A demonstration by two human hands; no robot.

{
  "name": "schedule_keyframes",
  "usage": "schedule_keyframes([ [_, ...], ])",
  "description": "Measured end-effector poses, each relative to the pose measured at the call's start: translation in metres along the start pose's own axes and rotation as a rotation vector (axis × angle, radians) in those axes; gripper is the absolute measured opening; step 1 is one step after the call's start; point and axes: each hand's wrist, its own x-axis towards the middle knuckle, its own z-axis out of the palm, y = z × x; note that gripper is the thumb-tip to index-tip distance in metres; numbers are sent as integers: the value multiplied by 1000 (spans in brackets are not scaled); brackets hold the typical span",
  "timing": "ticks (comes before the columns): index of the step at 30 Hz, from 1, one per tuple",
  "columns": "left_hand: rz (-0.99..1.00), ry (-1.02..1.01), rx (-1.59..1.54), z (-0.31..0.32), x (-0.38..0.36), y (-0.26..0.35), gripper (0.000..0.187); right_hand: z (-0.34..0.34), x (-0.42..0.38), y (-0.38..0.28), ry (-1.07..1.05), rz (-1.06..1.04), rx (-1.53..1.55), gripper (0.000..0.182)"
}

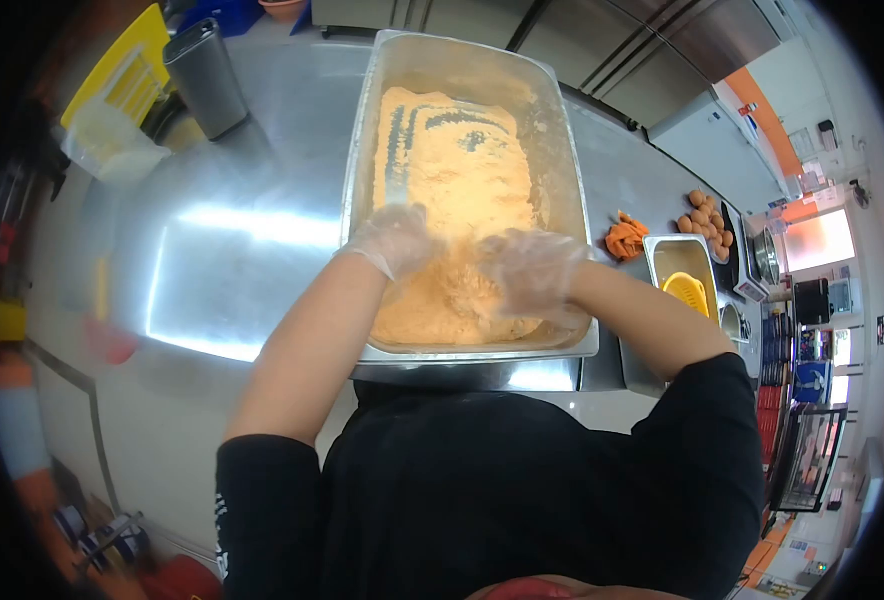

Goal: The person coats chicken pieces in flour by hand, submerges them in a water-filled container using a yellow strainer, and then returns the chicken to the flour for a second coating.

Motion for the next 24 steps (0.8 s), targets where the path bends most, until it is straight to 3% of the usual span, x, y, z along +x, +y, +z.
schedule_keyframes([
  [3,75,-389,288,29,1,21,77,45,-5,-11,189,134,-15,58],
  [5,180,-417,274,56,5,34,83,68,22,-12,239,122,-104,59],
  [7,171,-419,170,54,9,41,86,85,61,6,312,17,-246,59],
  [10,-50,-376,-97,47,21,30,83,34,49,26,146,112,104,53],
  [13,-137,-76,195,19,-8,50,79,33,29,36,522,222,278,48],
  [14,-84,-119,370,15,-19,53,77,21,5,30,491,355,382,33],
  [16,13,-271,628,10,-40,53,74,25,-14,31,94,354,276,28],
  [17,28,-410,648,12,-46,53,73,27,-19,28,-104,350,222,27],
  [19,39,-608,642,22,-47,53,71,44,-17,4,-290,283,14,20],
  [21,49,-631,623,40,-35,47,70,85,18,-10,-195,319,212,18],
  [24,106,-607,607,66,-12,32,67,69,36,-21,-201,-345,-307,17],
])
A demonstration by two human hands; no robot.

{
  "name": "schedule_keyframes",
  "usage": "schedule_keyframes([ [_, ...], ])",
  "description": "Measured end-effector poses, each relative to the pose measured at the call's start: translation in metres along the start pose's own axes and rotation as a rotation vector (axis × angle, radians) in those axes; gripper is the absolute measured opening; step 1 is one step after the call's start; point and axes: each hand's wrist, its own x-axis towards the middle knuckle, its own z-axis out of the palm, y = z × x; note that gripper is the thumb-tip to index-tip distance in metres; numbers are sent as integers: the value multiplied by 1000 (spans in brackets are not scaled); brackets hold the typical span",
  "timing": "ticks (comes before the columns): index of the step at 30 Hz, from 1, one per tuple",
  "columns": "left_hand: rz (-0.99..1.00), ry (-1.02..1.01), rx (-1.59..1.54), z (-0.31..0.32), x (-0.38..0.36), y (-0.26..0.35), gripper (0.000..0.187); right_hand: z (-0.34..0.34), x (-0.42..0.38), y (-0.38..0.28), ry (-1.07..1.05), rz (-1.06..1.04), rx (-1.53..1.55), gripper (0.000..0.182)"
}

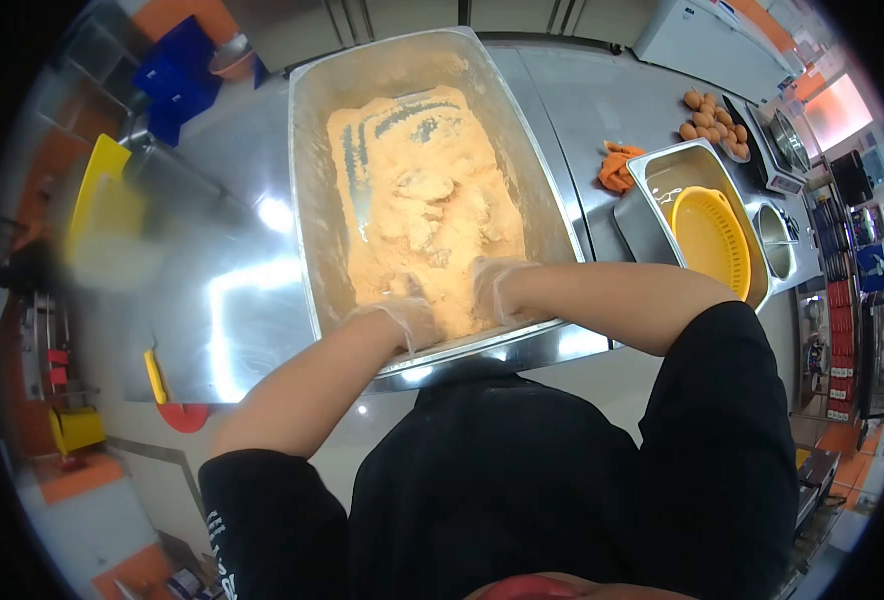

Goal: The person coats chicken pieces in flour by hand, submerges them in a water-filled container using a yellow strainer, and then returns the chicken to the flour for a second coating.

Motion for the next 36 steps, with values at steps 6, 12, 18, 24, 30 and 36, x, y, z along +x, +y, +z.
schedule_keyframes([
  [6,-178,611,-935,6,17,-29,62,25,19,31,518,634,1096,33],
  [12,78,204,-335,3,-27,-33,57,-36,-75,-9,210,589,1233,39],
  [18,137,-20,-185,-5,2,-6,54,1,59,-8,179,281,902,31],
  [24,-108,576,-501,-19,-3,-36,59,-9,43,55,359,513,519,24],
  [30,104,625,-139,-37,50,-47,117,8,-3,95,628,674,1010,39],
  [36,-85,653,-142,-44,61,-59,96,-17,50,71,542,828,986,38],
])
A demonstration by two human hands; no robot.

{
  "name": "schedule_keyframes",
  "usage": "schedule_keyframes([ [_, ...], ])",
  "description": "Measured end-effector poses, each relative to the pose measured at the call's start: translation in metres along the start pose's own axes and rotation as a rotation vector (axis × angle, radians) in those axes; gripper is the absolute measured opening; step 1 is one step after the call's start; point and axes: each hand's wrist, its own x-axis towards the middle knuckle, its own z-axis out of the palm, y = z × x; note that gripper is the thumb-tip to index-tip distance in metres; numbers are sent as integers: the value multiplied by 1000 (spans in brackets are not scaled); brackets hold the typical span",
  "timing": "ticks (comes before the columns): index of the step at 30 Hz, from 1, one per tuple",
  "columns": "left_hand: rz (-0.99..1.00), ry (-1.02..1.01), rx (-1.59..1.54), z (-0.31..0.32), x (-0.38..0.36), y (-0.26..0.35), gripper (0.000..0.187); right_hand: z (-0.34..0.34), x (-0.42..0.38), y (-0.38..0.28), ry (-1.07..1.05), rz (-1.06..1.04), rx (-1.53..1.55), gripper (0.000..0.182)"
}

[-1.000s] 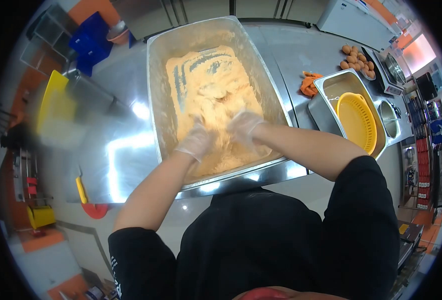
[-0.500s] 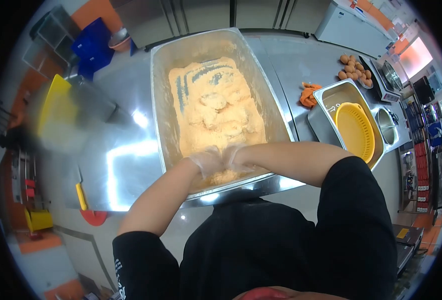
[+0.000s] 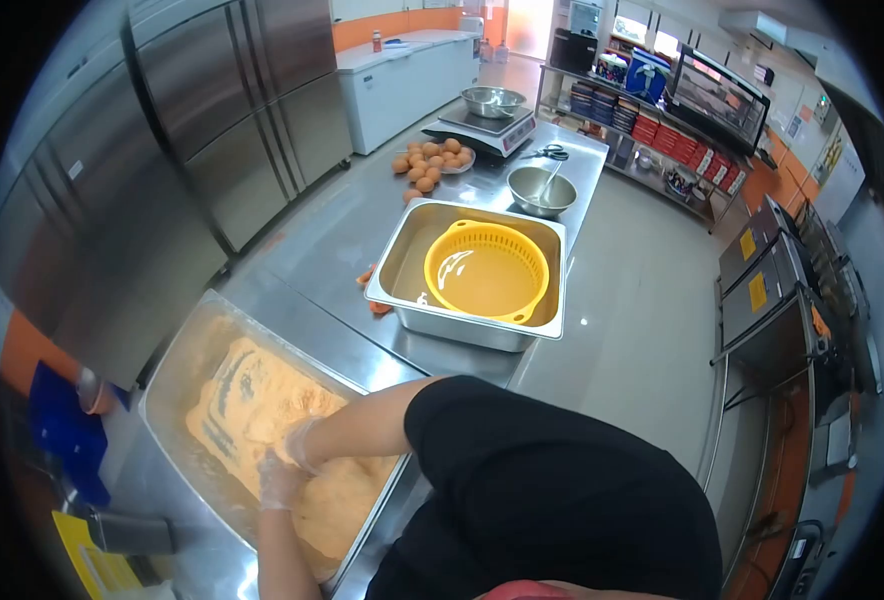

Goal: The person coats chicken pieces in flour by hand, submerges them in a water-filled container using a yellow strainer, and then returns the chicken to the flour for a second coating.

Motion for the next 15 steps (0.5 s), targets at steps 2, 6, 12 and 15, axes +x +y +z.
schedule_keyframes([
  [2,6,-69,-64,-5,-15,5,80,-7,-13,-10,-42,16,-53,40],
  [6,3,-82,96,-39,-63,22,54,-87,-32,6,-149,0,-195,44],
  [12,-16,81,91,-55,-87,10,46,-48,23,34,588,-316,-32,44],
  [15,-188,223,-195,-41,-70,-9,39,-4,59,10,235,-538,-39,37],
])
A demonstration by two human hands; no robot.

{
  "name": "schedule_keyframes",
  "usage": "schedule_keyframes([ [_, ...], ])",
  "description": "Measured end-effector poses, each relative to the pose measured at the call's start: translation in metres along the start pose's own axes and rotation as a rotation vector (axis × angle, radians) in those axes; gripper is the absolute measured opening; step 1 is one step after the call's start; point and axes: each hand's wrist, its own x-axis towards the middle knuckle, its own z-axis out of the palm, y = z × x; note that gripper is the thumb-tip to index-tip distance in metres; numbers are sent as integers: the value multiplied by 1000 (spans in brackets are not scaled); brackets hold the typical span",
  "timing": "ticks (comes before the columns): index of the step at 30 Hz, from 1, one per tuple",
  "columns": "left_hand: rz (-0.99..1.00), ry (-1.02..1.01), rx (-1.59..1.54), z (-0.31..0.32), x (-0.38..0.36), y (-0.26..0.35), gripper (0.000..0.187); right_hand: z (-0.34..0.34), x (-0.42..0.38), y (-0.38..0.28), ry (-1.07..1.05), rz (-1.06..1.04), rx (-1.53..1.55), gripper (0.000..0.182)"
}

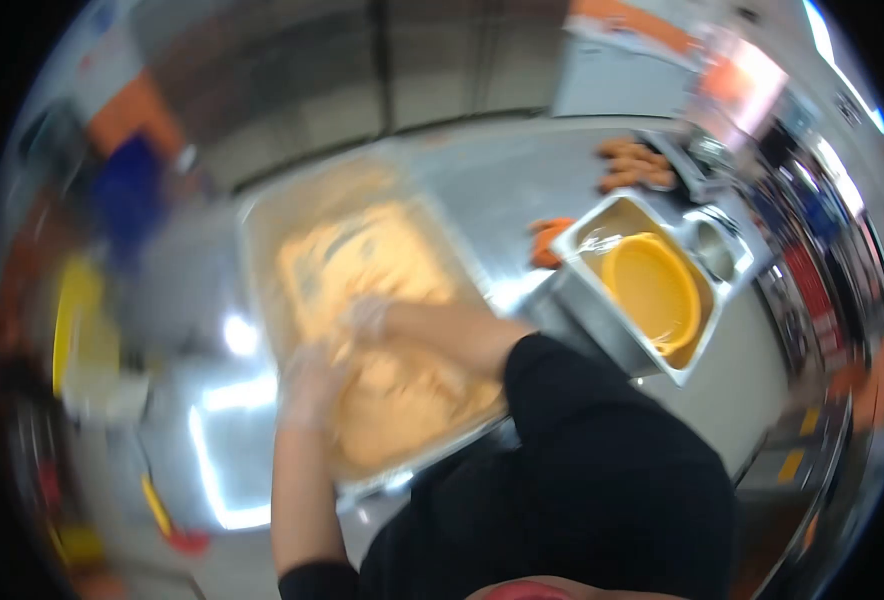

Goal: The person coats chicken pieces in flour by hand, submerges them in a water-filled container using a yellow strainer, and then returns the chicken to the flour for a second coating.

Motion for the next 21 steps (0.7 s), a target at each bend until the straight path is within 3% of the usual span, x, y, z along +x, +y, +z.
schedule_keyframes([
  [1,20,-53,-11,-5,0,1,43,10,12,0,-227,-43,91,35],
  [2,188,-154,202,-31,-10,12,48,-40,-13,-38,-391,-1,109,29],
  [4,14,116,53,-7,2,1,55,-26,-28,-28,-507,-35,-120,28],
  [6,-8,58,5,-3,4,-2,58,-96,-40,-44,-716,-24,-131,29],
  [8,-28,-17,-64,-7,11,-3,62,-119,-26,-23,-575,174,-101,31],
  [10,-45,-163,-152,-8,12,-4,66,-74,1,63,-439,58,-347,32],
  [13,-143,-329,-142,2,10,-5,71,-88,-29,31,-438,175,-469,31],
  [15,-123,-541,17,-9,2,9,75,-53,-32,26,-627,45,-585,31],
  [17,-47,-708,107,-19,-12,25,81,-21,-58,23,-617,197,-215,31],
  [19,84,-802,161,-25,-19,37,90,-12,-93,11,-301,622,623,31],
  [21,16,-747,152,-14,-23,45,94,-29,-104,-40,-438,482,87,28],
])
